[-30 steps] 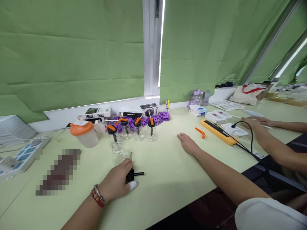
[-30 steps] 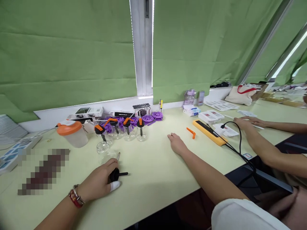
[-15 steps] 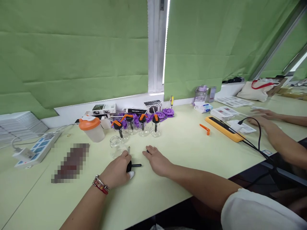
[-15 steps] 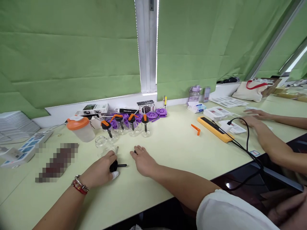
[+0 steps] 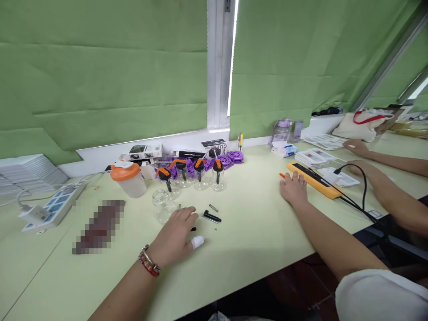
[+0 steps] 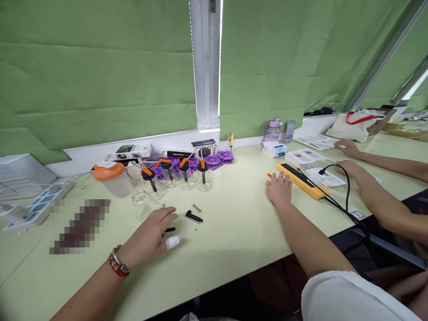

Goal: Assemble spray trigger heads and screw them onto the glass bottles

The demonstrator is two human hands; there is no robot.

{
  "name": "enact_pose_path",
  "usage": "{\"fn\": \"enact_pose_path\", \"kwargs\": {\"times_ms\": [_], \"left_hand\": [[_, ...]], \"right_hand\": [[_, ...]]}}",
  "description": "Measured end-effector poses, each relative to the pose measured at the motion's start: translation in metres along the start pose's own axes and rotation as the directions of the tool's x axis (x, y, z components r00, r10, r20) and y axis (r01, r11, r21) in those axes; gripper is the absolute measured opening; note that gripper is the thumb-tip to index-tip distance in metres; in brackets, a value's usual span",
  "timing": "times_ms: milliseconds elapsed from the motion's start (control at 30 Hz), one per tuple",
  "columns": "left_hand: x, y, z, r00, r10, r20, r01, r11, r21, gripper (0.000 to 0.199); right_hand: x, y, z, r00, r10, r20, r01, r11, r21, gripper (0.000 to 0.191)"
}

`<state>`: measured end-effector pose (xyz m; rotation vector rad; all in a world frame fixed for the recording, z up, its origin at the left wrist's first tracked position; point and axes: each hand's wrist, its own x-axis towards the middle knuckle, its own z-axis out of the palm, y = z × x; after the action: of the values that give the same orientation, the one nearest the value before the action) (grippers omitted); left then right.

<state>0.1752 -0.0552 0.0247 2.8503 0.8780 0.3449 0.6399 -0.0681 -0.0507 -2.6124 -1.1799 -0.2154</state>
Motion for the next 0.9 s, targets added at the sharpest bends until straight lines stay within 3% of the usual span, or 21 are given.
{"fn": "enact_pose_path", "kwargs": {"times_ms": [67,133,300,400,467,633,767,900], "left_hand": [[0.007,0.009,0.006,0.998,0.053,0.044,-0.054,0.998,0.012,0.044],[0.013,0.014,0.01,0.993,0.085,0.086,-0.087,0.996,0.018,0.043],[0.024,0.013,0.009,0.994,0.052,0.096,-0.055,0.998,0.024,0.028],[0.027,0.013,0.006,0.995,0.027,0.092,-0.032,0.998,0.052,0.018],[0.028,0.015,0.005,0.994,0.039,0.099,-0.048,0.995,0.091,0.013],[0.029,0.018,0.007,0.995,0.018,0.103,-0.033,0.989,0.147,0.012],[0.029,0.011,0.006,0.996,-0.039,0.077,0.029,0.991,0.128,0.012],[0.03,0.012,0.004,0.997,-0.049,0.058,0.041,0.992,0.12,0.013]], "right_hand": [[0.003,0.007,0.001,0.997,-0.006,0.079,0.005,1.0,0.02,0.051],[-0.001,0.0,0.003,0.991,-0.052,0.127,0.046,0.998,0.044,0.051],[-0.048,-0.054,0.008,0.936,-0.286,0.207,0.263,0.956,0.131,0.049],[-0.094,-0.091,0.002,0.81,-0.545,0.215,0.486,0.83,0.275,0.051],[-0.121,-0.113,-0.004,0.727,-0.657,0.198,0.569,0.739,0.36,0.053],[-0.151,-0.151,-0.013,0.623,-0.768,0.145,0.631,0.604,0.487,0.05],[-0.154,-0.16,-0.017,0.598,-0.792,0.121,0.616,0.551,0.563,0.048],[-0.161,-0.16,-0.028,0.632,-0.774,0.027,0.57,0.489,0.66,0.038]]}}
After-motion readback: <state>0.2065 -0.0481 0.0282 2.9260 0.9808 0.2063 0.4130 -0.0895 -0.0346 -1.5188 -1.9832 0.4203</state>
